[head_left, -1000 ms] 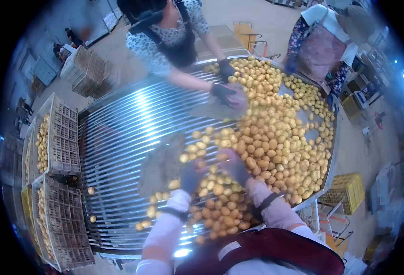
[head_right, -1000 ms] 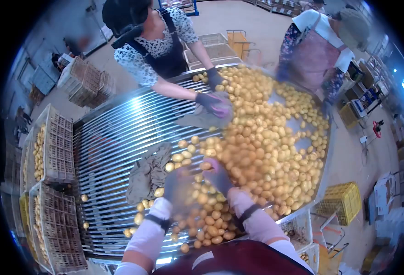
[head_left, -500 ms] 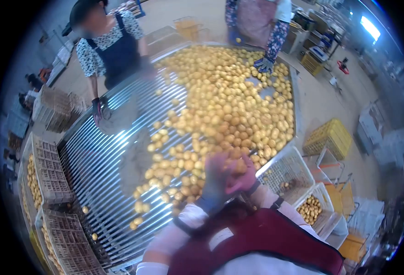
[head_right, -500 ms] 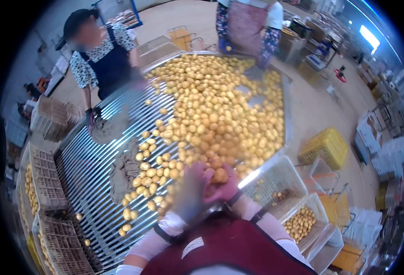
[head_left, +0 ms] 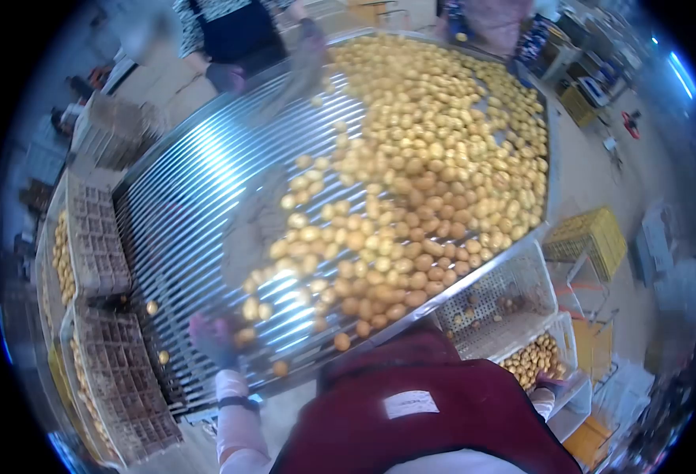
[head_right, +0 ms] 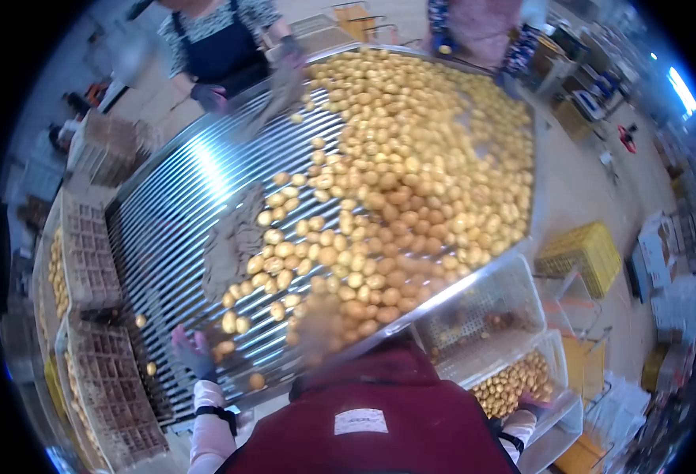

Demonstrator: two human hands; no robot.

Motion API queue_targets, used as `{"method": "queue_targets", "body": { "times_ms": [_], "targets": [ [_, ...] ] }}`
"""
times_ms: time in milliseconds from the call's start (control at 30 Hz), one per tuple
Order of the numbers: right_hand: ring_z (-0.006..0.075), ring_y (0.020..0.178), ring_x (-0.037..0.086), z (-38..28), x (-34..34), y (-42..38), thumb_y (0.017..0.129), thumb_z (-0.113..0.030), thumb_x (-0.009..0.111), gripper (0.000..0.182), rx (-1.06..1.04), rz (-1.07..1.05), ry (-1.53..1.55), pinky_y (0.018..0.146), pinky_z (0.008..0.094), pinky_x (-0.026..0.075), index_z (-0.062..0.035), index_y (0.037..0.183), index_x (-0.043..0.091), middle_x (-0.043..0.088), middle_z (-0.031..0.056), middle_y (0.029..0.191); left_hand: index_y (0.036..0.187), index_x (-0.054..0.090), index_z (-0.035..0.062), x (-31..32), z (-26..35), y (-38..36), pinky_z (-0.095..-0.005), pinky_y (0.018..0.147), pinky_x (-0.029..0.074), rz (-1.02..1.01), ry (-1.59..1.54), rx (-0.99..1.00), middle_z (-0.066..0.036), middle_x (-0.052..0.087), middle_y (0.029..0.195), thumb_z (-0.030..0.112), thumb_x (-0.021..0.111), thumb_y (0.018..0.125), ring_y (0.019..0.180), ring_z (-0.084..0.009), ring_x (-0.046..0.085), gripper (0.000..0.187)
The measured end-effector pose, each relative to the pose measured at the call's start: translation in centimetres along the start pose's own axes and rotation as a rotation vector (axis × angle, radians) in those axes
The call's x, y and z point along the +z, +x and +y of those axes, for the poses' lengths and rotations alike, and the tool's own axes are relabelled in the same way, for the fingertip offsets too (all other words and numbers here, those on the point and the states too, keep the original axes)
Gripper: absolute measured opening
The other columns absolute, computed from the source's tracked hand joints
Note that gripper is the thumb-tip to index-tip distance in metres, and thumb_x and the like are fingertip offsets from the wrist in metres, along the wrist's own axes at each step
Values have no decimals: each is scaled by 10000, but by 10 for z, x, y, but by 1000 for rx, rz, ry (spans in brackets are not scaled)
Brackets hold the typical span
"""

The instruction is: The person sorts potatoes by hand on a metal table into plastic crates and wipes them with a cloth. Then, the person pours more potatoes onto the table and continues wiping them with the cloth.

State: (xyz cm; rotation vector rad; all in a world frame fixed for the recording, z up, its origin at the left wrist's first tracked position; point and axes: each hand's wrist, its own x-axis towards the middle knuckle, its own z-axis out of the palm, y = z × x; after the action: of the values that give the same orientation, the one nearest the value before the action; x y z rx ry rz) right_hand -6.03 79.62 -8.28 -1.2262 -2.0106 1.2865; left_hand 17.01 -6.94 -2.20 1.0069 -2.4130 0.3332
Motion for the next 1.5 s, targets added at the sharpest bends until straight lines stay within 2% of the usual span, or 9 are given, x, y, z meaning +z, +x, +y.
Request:
{"method": "queue_targets", "body": {
  "times_ms": [100, 167, 200, 467, 700, 967, 1067, 1167, 1500],
  "targets": [
    [371, 1303, 440, -30, 81, -38, 892, -329, 638, 513, -285, -107, -252, 1118, 533, 325, -70, 1323, 537, 516, 174, 1340, 1388, 495, 36, -5, -87, -20, -574, 1016, 395, -637, -301, -536, -203, 538, 1380, 378, 519, 1000, 1283, -406, 478, 517],
    [394, 1335, 404, -83, 153, -104, 891, -318, 634, 533, -534, -319, -228, 1132, 533, 297, -64, 1347, 524, 484, 196, 1378, 1373, 538, 76, 89, -123, -98, -547, 1011, 414, 93, 314, 189, -168, 591, 1329, 344, 509, 1005, 1268, -383, 497, 456],
    [406, 1352, 385, -109, 186, -140, 891, -312, 633, 544, -663, -453, -203, 1140, 533, 282, -61, 1359, 517, 468, 208, 1398, 1369, 538, 55, 56, -58, -77, -533, 1024, 412, -194, -20, -333, -171, 578, 1351, 333, 549, 982, 1259, -387, 502, 476],
    [450, 1399, 336, -208, 328, -378, 824, -516, 689, 686, -1782, -1232, -424, 1154, 582, 250, -127, 1370, 547, 422, 190, 1491, 1402, 453, 13, 28, 236, -15, -538, 1153, 279, -401, -976, -175, -256, 421, 1385, 345, 692, 856, 1339, -437, 372, 682],
    [408, 1447, 323, -245, 425, -340, 858, -577, 657, 767, -1856, -1070, -335, 1166, 576, 233, -126, 1455, 488, 405, 144, 1547, 1368, 532, 94, 37, 343, 70, -503, 1017, 391, -424, -1314, 358, -171, 521, 1282, 399, 610, 953, 1175, -343, 496, 521],
    [430, 1471, 239, -251, 437, -319, 832, -431, 678, 748, -1864, -880, -573, 1179, 612, 167, -163, 1491, 444, 377, 82, 1556, 1260, 592, 69, 56, 121, 150, -478, 1008, 456, 177, -161, -475, -136, 612, 1197, 346, 762, 840, 1160, -297, 576, 530],
    [401, 1471, 256, -229, 461, -309, 872, -390, 661, 694, -1982, -711, -437, 1178, 587, 208, -127, 1469, 426, 412, 108, 1522, 1337, 553, 95, 81, 160, 110, -493, 1130, 354, -518, -987, -626, -185, 497, 1435, 445, 700, 894, 1367, -369, 415, 583],
    [361, 1356, 352, -217, 460, -292, 875, -330, 648, 593, -1279, -1104, -331, 1115, 522, 281, -96, 1387, 463, 469, 127, 1410, 1253, 627, 100, 51, 288, 80, -579, 1205, 159, -733, -974, 189, -145, 536, 1411, 501, 668, 878, 1428, -356, 349, 550],
    [336, 1053, 604, -324, 407, -359, 791, -155, 661, 257, -1263, -982, -45, 948, 420, 468, -21, 1011, 663, 660, 161, 1058, 1341, 537, 46, -10, 296, 37, -470, 1081, 412, -635, -1246, 50, -187, 538, 1345, 342, 740, 879, 1304, -333, 490, 585]
  ]
}}
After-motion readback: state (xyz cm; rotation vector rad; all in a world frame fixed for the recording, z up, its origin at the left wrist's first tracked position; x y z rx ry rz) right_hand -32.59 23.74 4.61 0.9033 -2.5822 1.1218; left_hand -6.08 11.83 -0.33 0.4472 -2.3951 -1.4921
